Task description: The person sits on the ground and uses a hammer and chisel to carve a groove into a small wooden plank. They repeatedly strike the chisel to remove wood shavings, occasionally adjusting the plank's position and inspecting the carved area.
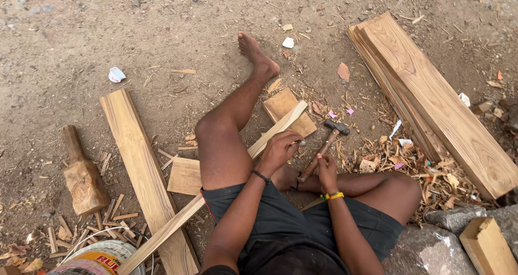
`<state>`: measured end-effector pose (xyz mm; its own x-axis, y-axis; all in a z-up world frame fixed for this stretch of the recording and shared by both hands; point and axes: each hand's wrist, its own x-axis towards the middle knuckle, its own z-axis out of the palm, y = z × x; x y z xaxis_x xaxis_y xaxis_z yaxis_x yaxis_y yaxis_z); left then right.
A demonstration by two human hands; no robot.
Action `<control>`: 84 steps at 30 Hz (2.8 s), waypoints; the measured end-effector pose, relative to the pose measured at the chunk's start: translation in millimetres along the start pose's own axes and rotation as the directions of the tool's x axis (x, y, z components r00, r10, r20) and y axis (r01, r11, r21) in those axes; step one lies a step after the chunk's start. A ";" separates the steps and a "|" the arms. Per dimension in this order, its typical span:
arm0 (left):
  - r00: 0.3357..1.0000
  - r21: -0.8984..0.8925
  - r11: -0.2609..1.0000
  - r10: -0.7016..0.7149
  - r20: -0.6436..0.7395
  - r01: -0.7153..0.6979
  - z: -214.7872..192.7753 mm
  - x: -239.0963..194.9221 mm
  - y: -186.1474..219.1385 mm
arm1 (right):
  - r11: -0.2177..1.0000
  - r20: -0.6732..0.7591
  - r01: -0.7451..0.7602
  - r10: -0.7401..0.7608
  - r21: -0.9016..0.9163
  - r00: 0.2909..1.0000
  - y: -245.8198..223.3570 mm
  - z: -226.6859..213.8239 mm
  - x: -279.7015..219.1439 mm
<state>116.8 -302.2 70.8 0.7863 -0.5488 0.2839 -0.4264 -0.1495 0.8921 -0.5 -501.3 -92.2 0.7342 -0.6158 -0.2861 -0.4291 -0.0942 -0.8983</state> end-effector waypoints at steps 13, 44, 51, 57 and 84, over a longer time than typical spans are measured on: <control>0.987 0.143 0.988 0.082 -0.140 -0.062 -18.7 -18.4 9.4 | 0.858 0.133 -0.510 0.499 0.063 0.856 -19.5 0.3 43.6; 0.879 0.512 0.717 -0.355 -0.318 0.474 52.8 51.2 -115.6 | 0.573 0.378 -0.533 0.376 0.623 0.846 -43.9 -2.2 34.7; 0.925 0.474 0.800 -0.261 -0.274 0.367 39.7 46.8 -96.8 | 0.622 0.298 -0.560 0.480 0.547 0.825 -27.4 3.5 36.6; 0.876 0.415 0.882 0.007 -0.482 0.222 30.3 44.9 -80.9 | 0.703 0.251 -0.554 0.496 0.447 0.832 -20.9 3.5 30.9; 0.902 -0.191 0.921 -0.376 -0.214 0.338 22.4 68.5 -132.0 | 0.592 0.368 -0.596 0.469 0.543 0.802 1.3 -1.7 41.4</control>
<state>216.9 -338.5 -35.3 0.9650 -0.2622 -0.0038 -0.0413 -0.1662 0.9852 28.4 -528.3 -104.5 0.5816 -0.2503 -0.7740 -0.4056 0.7356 -0.5426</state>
